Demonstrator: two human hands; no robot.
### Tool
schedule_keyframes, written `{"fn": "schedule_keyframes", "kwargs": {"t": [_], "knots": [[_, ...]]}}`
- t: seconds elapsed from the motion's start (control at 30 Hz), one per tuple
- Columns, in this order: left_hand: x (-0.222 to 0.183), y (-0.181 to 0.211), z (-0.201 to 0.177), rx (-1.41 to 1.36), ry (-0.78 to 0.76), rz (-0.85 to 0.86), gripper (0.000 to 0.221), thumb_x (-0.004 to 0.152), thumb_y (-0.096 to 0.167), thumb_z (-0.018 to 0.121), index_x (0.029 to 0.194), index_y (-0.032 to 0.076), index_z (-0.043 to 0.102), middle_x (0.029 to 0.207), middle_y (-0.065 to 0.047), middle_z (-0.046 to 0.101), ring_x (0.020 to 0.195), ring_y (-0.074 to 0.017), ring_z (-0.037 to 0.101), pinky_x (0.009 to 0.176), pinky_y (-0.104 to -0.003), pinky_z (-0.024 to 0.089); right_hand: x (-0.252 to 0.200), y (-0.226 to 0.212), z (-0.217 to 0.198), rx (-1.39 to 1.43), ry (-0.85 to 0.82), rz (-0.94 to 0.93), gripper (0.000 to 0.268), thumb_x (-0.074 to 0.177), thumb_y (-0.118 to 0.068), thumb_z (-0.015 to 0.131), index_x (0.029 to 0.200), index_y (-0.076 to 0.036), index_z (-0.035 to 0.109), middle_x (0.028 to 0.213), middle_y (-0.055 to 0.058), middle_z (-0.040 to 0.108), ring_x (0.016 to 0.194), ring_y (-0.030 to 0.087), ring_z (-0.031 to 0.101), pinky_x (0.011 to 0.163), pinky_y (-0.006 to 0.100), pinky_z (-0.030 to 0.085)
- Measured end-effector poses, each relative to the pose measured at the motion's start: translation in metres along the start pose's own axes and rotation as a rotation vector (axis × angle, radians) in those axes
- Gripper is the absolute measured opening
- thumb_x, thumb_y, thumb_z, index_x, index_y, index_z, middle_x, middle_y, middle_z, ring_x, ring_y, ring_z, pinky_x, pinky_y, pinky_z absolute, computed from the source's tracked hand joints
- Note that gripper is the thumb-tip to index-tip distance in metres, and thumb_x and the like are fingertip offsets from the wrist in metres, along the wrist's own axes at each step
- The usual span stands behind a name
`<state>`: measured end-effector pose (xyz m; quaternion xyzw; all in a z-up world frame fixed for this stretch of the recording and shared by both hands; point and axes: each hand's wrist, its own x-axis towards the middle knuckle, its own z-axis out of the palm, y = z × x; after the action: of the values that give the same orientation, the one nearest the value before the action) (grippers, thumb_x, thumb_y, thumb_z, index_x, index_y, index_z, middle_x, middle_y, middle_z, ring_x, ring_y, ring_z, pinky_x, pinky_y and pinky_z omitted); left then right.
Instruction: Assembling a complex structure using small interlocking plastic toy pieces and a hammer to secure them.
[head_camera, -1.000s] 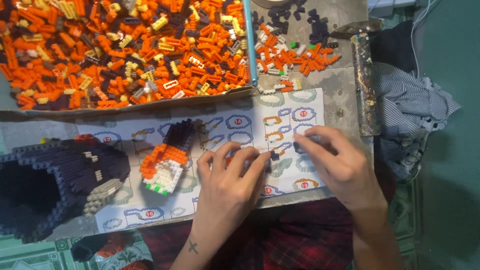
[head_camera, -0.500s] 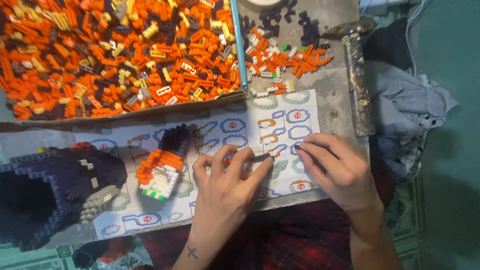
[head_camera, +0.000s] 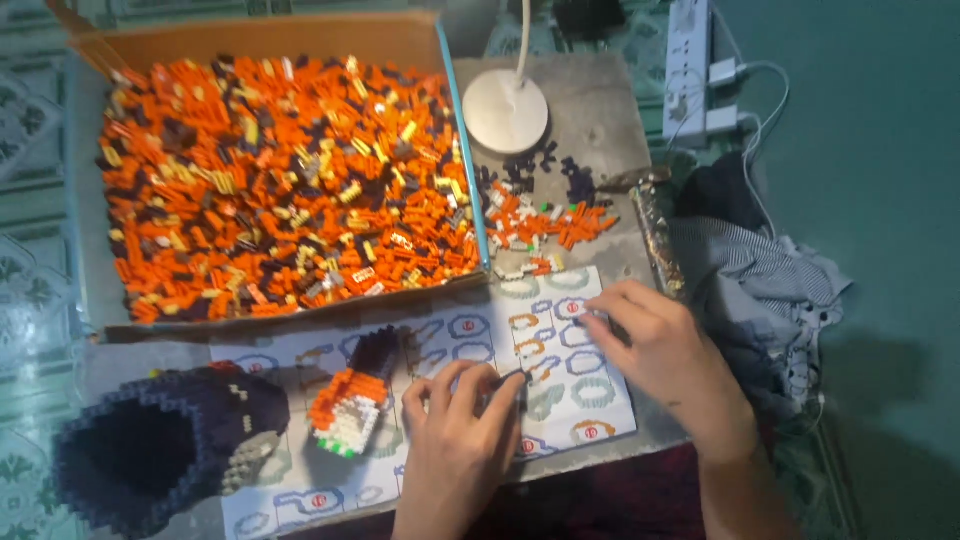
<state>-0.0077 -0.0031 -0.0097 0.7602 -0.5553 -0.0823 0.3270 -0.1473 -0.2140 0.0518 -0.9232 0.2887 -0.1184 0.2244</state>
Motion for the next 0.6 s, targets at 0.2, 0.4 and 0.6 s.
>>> {"fn": "schedule_keyframes", "kwargs": {"t": [0.2,0.4,0.6], "knots": [[-0.004,-0.003,0.007,-0.036,-0.021,-0.026,0.046,0.084,0.018,0.089,0.129,0.013,0.081,0.123,-0.007,0.068,0.126,-0.0295,0.059,0.105,-0.061,0.038,0.055,0.037,-0.005,-0.148,0.121,-0.071,0.016,0.093,-0.001,0.082,0.109,-0.003,0.084,0.112,0.009,0.079,0.096,0.025,0.072,0.09,0.037,0.061],[-0.009,-0.008,0.02,-0.051,-0.013,-0.028,0.041,0.085,0.018,0.091,0.125,0.012,0.084,0.121,-0.008,0.071,0.125,-0.0281,0.062,0.103,-0.062,0.038,0.121,0.058,0.003,-0.216,0.151,-0.201,0.025,0.092,0.0,0.082,0.116,-0.005,0.084,0.118,0.009,0.076,0.107,0.031,0.068,0.101,0.042,0.057],[-0.014,-0.013,0.033,-0.036,0.017,-0.035,0.04,0.085,0.021,0.092,0.124,0.015,0.085,0.122,-0.009,0.073,0.125,-0.029,0.063,0.1,-0.061,0.039,0.152,0.08,0.019,-0.289,0.064,-0.128,0.031,0.095,-0.007,0.081,0.126,-0.007,0.084,0.115,0.009,0.076,0.109,0.032,0.068,0.104,0.044,0.055]]}}
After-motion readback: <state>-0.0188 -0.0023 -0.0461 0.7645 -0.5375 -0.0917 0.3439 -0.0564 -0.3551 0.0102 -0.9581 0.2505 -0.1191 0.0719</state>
